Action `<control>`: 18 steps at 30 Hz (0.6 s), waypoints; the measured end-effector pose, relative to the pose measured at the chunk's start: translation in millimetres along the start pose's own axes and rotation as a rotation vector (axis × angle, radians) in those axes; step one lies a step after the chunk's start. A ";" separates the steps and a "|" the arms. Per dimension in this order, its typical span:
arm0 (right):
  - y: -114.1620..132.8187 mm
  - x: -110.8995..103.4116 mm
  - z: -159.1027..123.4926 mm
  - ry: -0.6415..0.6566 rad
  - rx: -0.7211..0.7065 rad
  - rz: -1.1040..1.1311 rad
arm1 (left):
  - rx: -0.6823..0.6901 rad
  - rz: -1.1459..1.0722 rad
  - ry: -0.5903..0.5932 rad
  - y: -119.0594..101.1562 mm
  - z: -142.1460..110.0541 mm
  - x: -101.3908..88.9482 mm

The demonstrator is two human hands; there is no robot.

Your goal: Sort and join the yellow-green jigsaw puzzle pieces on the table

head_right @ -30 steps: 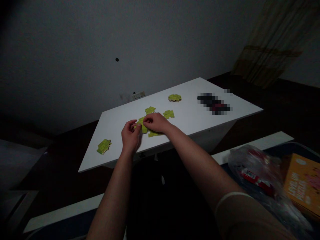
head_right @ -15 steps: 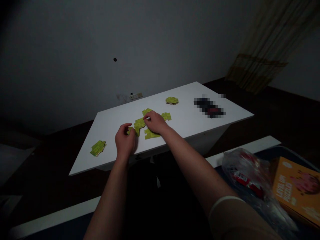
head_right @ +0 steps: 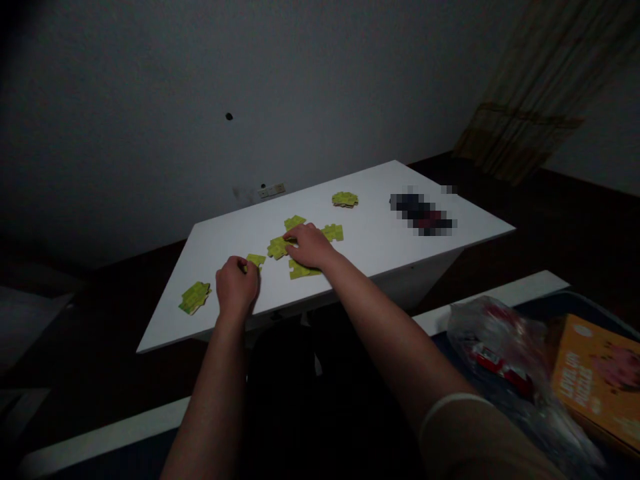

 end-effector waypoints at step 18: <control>8.9 -5.5 -4.1 -0.002 -0.042 0.020 | 0.217 0.011 0.176 -27.9 -15.9 19.0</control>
Point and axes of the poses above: each hand's wrist, its own z-axis towards the middle knuckle, its own x-axis out of the palm, y = z × x, the point moved 9 cm from there along z, towards the middle knuckle, and after that the axes turned 10 degrees about -z, right-handed, at the moved point
